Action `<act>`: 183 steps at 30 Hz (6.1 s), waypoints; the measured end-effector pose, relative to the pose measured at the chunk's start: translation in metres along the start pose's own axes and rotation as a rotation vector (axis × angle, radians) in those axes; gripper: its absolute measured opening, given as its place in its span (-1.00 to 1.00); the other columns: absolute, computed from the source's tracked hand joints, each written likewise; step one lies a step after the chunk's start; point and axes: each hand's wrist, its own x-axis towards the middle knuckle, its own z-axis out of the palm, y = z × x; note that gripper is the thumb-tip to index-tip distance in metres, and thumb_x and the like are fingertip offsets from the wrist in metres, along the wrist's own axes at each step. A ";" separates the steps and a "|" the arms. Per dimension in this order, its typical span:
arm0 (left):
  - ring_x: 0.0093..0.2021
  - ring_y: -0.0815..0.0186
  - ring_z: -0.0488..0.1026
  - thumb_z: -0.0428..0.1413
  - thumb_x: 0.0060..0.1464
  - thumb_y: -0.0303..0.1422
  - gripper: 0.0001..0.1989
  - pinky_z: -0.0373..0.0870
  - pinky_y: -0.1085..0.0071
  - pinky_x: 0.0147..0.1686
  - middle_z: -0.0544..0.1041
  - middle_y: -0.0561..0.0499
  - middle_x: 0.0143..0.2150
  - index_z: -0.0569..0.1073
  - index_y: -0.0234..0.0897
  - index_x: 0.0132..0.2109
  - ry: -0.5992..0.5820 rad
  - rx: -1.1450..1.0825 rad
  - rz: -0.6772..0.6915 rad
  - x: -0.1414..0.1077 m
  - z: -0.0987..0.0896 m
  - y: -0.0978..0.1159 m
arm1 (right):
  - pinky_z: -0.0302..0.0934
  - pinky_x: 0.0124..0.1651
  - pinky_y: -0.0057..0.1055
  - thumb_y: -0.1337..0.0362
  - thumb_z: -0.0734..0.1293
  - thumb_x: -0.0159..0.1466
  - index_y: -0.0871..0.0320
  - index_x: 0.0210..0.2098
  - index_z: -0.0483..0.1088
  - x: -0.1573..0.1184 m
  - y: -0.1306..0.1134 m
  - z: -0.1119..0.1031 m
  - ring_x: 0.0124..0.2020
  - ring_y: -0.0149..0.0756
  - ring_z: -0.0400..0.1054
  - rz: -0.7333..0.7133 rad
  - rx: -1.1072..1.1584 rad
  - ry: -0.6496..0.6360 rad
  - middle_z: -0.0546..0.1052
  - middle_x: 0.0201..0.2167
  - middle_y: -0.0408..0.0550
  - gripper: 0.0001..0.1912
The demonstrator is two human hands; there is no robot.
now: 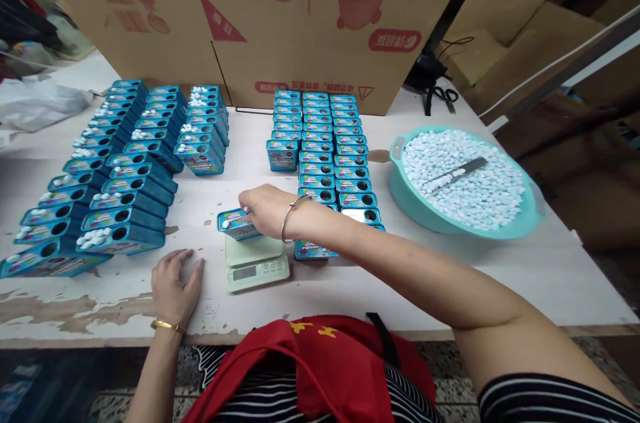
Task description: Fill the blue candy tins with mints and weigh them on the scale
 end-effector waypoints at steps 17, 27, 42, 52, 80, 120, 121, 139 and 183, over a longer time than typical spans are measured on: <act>0.00 0.12 0.32 0.01 0.13 -0.18 -0.70 0.21 0.17 0.01 0.42 -0.19 -0.07 0.41 -0.30 -0.10 -0.003 -0.020 -0.024 -0.001 0.002 -0.001 | -0.03 -0.50 -0.55 0.32 0.28 0.24 0.23 -0.38 0.34 -0.002 0.020 0.005 -0.56 -0.54 0.10 0.035 0.827 0.104 0.36 -0.52 -0.17 -0.90; -0.17 0.25 0.37 0.06 0.14 -0.31 -0.78 0.14 0.27 -0.14 0.48 -0.05 -0.22 0.41 -0.22 -0.06 0.036 -0.065 0.255 -0.001 -0.014 0.076 | -0.10 -0.62 -0.59 0.39 0.37 0.10 0.23 -0.32 0.39 -0.041 0.050 0.011 -0.58 -0.58 0.12 0.226 1.396 0.147 0.41 -0.47 -0.13 -0.86; -0.34 0.30 0.31 0.01 0.18 -0.27 -0.83 0.05 0.25 -0.21 0.42 0.04 -0.45 0.46 -0.22 -0.24 -0.042 -0.081 0.191 0.003 -0.008 0.117 | -0.19 -0.63 -0.59 0.30 0.40 0.09 0.24 -0.29 0.35 -0.047 0.055 0.033 -0.62 -0.61 0.08 0.187 1.471 0.132 0.39 -0.49 -0.16 -0.78; -0.30 0.31 0.34 0.05 0.16 -0.26 -0.82 0.10 0.25 -0.17 0.45 0.03 -0.39 0.48 -0.20 -0.15 0.119 -0.126 0.306 0.061 -0.037 0.153 | -0.09 -0.63 -0.62 0.42 0.26 0.20 0.23 -0.30 0.37 -0.015 0.029 0.027 -0.63 -0.62 0.07 0.118 1.312 0.158 0.41 -0.48 -0.18 -0.92; 0.07 0.18 0.30 0.08 0.12 -0.41 -0.70 0.18 0.17 0.04 0.39 -0.15 0.06 0.45 -0.19 0.02 0.203 -0.190 0.242 0.035 -0.029 0.115 | -0.04 -0.61 -0.61 0.35 0.29 0.23 0.25 -0.19 0.36 -0.056 0.056 0.033 -0.60 -0.59 0.13 0.221 1.698 0.284 0.43 -0.46 -0.13 -0.84; 0.08 0.20 0.34 0.05 0.15 -0.30 -0.75 0.24 0.12 0.12 0.44 -0.14 0.00 0.46 -0.25 -0.05 0.265 -0.153 0.029 0.035 -0.043 0.072 | -0.16 -0.54 -0.52 0.01 0.38 0.09 0.23 -0.41 0.38 -0.019 0.028 0.036 -0.57 -0.56 0.01 0.074 1.217 0.286 0.19 -0.64 -0.28 -0.64; 0.07 0.20 0.35 0.05 0.16 -0.29 -0.75 0.24 0.13 0.11 0.44 -0.15 0.00 0.46 -0.26 -0.06 0.259 -0.156 0.026 0.035 -0.042 0.073 | -0.15 -0.54 -0.51 0.01 0.38 0.09 0.23 -0.41 0.37 -0.018 0.027 0.035 -0.56 -0.55 0.02 0.067 1.214 0.288 0.19 -0.64 -0.27 -0.63; 0.02 0.23 0.36 0.04 0.16 -0.31 -0.77 0.26 0.20 0.07 0.43 -0.14 -0.05 0.46 -0.28 -0.08 0.201 -0.225 0.107 0.042 -0.039 0.087 | 0.02 -0.44 -0.52 0.05 0.41 0.08 0.23 -0.44 0.44 0.000 0.030 0.039 -0.46 -0.47 0.17 0.034 0.981 0.370 0.39 -0.54 -0.15 -0.67; -0.02 0.01 0.27 -0.12 0.16 -0.11 -0.62 0.16 -0.01 -0.04 0.40 -0.16 -0.11 0.40 -0.28 -0.39 -0.087 0.460 0.583 0.249 -0.013 0.066 | 0.05 -0.13 -0.38 0.09 0.22 0.26 0.27 -0.10 0.36 -0.194 0.252 0.000 -0.20 -0.26 0.25 0.858 0.154 0.747 0.43 -0.17 0.21 -0.62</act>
